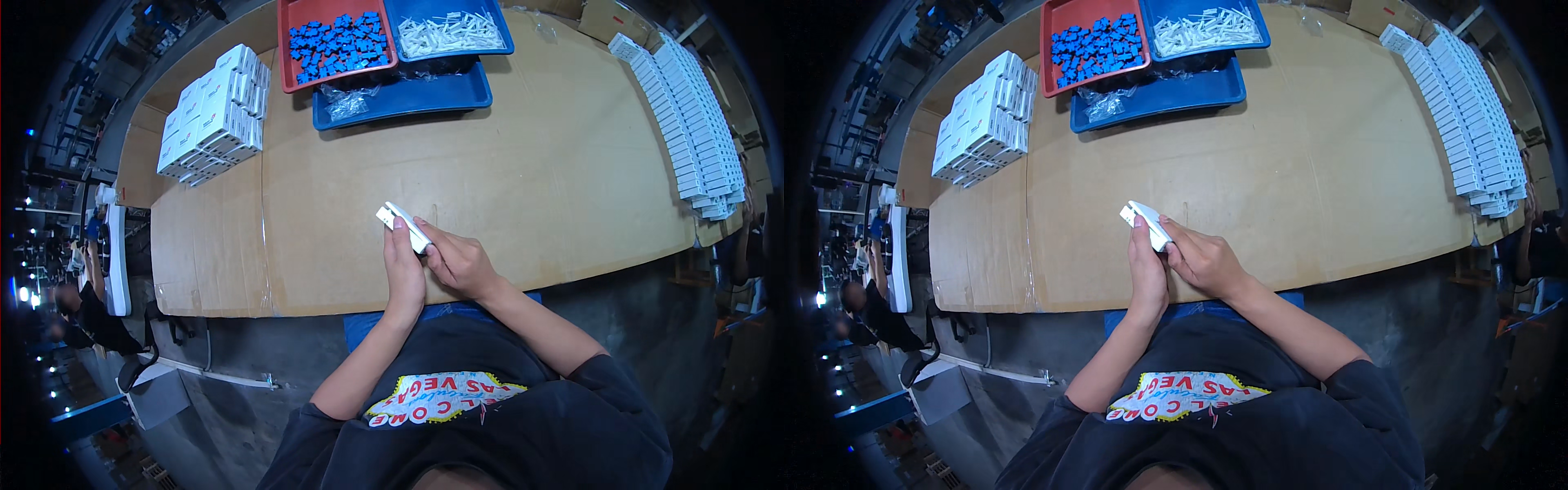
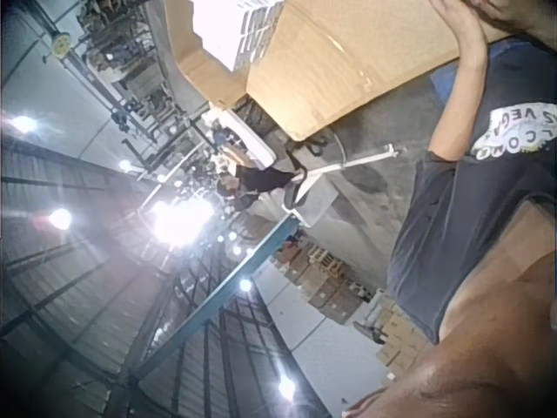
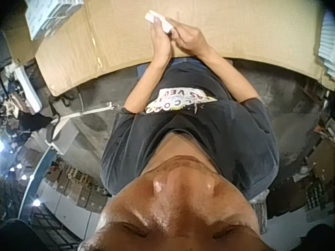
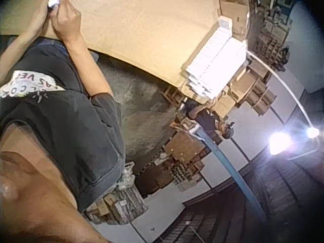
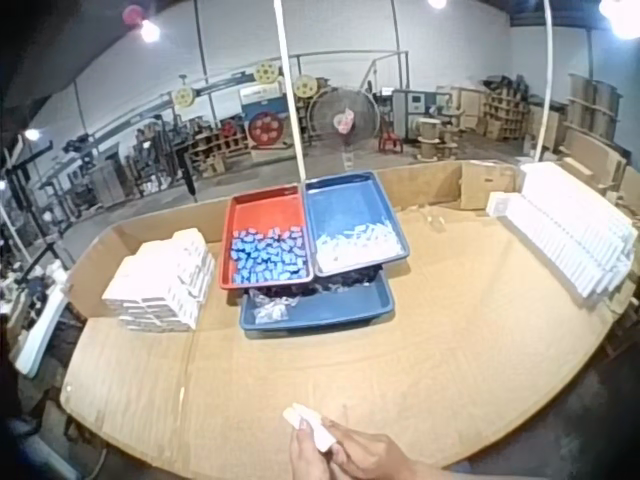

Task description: The recorder gathers various small blue and white components, places them into small plastic bags, and then packs these components and bags into white cardboard boxes.

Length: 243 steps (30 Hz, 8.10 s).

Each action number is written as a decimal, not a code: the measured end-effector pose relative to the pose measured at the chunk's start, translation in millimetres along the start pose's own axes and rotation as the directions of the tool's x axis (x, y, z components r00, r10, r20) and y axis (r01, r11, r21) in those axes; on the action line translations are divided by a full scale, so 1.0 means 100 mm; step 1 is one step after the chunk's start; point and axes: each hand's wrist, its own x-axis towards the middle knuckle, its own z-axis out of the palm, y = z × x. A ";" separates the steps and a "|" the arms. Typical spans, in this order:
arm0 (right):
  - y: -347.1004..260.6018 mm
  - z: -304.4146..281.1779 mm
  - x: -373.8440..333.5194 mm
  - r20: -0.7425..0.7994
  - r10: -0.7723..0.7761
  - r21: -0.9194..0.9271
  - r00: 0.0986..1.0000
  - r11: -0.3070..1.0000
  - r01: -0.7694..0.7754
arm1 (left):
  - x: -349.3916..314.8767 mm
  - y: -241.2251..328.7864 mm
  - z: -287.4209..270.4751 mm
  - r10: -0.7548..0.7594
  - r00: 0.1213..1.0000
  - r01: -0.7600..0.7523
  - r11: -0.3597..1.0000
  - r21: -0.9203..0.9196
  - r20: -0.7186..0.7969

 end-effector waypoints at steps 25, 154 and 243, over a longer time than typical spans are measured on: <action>-0.12 -0.04 0.10 0.093 0.085 0.156 0.992 0.983 -0.099 | 0.12 0.04 -0.18 -0.057 0.996 0.062 0.994 -0.091 0.065; -0.12 -0.33 0.26 0.191 -0.092 0.047 0.977 0.995 0.084 | -0.13 0.36 -0.05 -0.371 0.829 0.475 0.862 -0.176 0.419; 0.95 0.42 2.30 0.280 0.055 -0.292 0.958 0.956 0.030 | 0.23 0.07 -0.77 0.466 0.747 -0.641 0.317 0.699 0.474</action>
